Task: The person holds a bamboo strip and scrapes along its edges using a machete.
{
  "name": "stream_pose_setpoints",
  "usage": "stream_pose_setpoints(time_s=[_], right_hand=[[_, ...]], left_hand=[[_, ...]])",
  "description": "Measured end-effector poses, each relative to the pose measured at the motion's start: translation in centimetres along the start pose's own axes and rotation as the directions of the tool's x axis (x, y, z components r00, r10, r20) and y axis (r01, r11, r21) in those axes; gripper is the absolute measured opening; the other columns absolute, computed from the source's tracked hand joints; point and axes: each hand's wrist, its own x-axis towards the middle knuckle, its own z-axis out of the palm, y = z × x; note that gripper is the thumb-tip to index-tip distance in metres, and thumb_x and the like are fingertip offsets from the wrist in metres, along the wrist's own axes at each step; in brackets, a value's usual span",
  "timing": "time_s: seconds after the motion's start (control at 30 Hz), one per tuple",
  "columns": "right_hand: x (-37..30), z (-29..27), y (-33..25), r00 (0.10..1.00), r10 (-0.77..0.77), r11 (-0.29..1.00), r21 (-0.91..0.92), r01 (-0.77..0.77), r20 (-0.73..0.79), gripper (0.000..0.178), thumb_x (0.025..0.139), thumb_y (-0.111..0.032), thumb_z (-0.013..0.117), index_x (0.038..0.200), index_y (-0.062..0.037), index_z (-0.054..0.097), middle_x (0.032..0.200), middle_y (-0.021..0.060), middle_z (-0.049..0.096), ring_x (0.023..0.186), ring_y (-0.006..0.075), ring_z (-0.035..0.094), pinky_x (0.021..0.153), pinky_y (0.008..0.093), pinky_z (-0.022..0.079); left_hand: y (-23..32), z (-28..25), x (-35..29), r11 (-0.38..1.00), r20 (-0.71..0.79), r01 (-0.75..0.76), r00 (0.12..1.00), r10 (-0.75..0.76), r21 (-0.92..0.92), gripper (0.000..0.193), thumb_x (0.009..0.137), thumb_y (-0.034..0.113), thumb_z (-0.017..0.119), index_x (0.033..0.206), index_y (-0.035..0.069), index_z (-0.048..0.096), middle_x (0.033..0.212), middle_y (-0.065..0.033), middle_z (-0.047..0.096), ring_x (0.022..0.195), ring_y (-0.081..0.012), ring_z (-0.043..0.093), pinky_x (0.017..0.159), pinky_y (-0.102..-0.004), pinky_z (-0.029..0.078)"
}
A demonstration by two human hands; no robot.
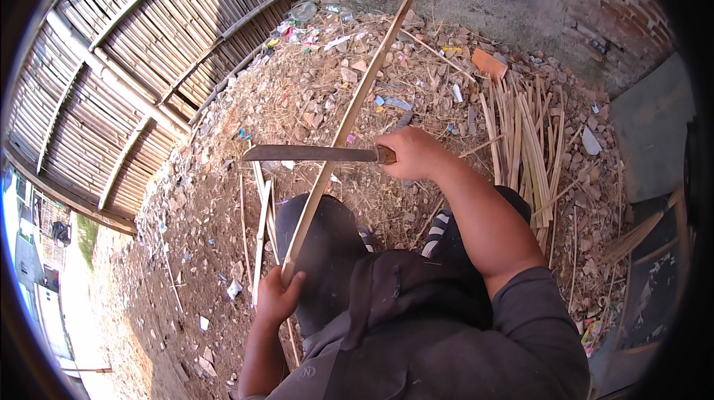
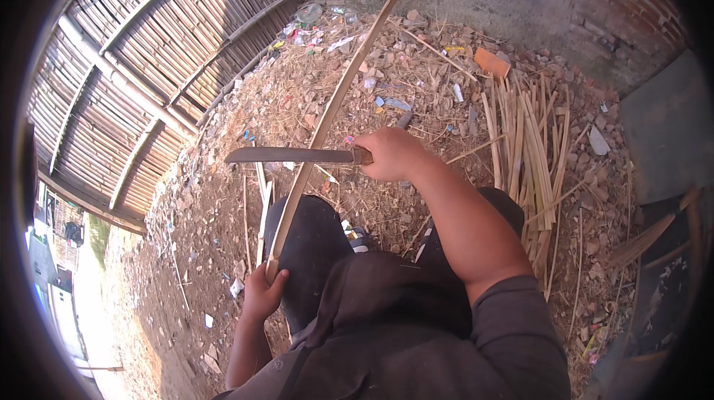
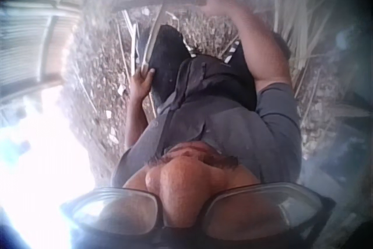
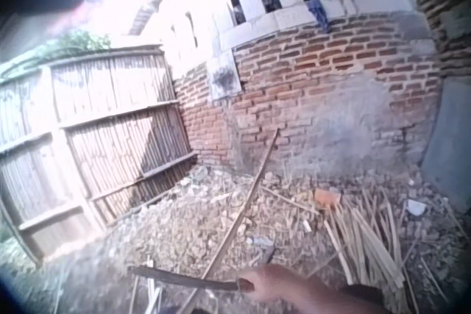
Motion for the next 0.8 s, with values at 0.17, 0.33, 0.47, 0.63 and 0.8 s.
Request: stream_pose_setpoints(time_s=[0.17, 0.33, 0.47, 0.63, 0.8], right_hand=[[-0.1, -0.5, -1.5, 0.996, -0.040, 0.997, -0.056, 0.044, 0.078, 0.016, 0.070, -0.021, 0.070, 0.080, -0.0123, 0.062, 0.070, 0.0124, 0.065, 0.072, 0.0372, 0.066, 0.063, 0.0483, 0.050], [0.1, -0.5, -1.1, 0.999, -0.017, 0.999, -0.046, 0.019, 0.029, 0.021, 0.072, -0.026, 0.076, 0.086, -0.0137, 0.067, 0.073, 0.0121, 0.066, 0.073, 0.0371, 0.067, 0.063, 0.0471, 0.050], [-0.1, -1.2, -0.8, 0.999, -0.002, 0.999, -0.050, 0.004, 0.047, 0.020, 0.076, -0.025, 0.074, 0.090, -0.0122, 0.068, 0.075, 0.0126, 0.068, 0.076, 0.0356, 0.068, 0.066, 0.0467, 0.052], [-0.4, 0.7, -1.6, 0.984, 0.013, 0.999, -0.041, -0.005, 0.180, 0.025, 0.076, -0.029, 0.077, 0.087, -0.0104, 0.065, 0.074, 0.0145, 0.066, 0.076, 0.0386, 0.066, 0.066, 0.0493, 0.050], [-0.3, 1.8, -3.1, 0.944, 0.010, 0.991, -0.128, 0.034, 0.331, 0.028, 0.076, -0.033, 0.077, 0.086, -0.0099, 0.064, 0.076, 0.0145, 0.066, 0.079, 0.0392, 0.067, 0.069, 0.0506, 0.051]], left_hand=[[-0.3, 0.1, -0.3, 0.998, -0.025, -0.019, 0.999, 0.020, 0.053, 0.036, 0.088, 0.034, 0.075, 0.083, 0.000, 0.064, 0.063, -0.0157, 0.063, 0.056, -0.0281, 0.064, 0.054, -0.0395, 0.048], [-0.1, 0.3, -0.8, 0.982, -0.115, -0.066, 0.990, 0.087, 0.176, 0.036, 0.089, 0.035, 0.073, 0.083, 0.002, 0.060, 0.064, -0.0199, 0.061, 0.060, -0.0387, 0.064, 0.055, -0.0457, 0.048], [0.7, 0.1, -1.3, 0.983, -0.119, -0.014, 0.992, 0.037, 0.185, 0.036, 0.092, 0.035, 0.067, 0.099, 0.000, 0.060, 0.076, -0.0218, 0.065, 0.073, -0.0416, 0.066, 0.066, -0.0491, 0.050], [-0.3, 0.9, -1.5, 0.998, -0.125, 0.008, 0.992, -0.001, 0.061, 0.040, 0.098, 0.037, 0.062, 0.109, -0.001, 0.058, 0.091, -0.0246, 0.067, 0.087, -0.0439, 0.066, 0.075, -0.0500, 0.050], [-1.0, 1.2, -1.3, 0.989, -0.109, 0.014, 0.994, 0.002, 0.148, 0.036, 0.098, 0.034, 0.060, 0.105, -0.001, 0.056, 0.089, -0.0263, 0.066, 0.085, -0.0465, 0.065, 0.073, -0.0517, 0.050]])
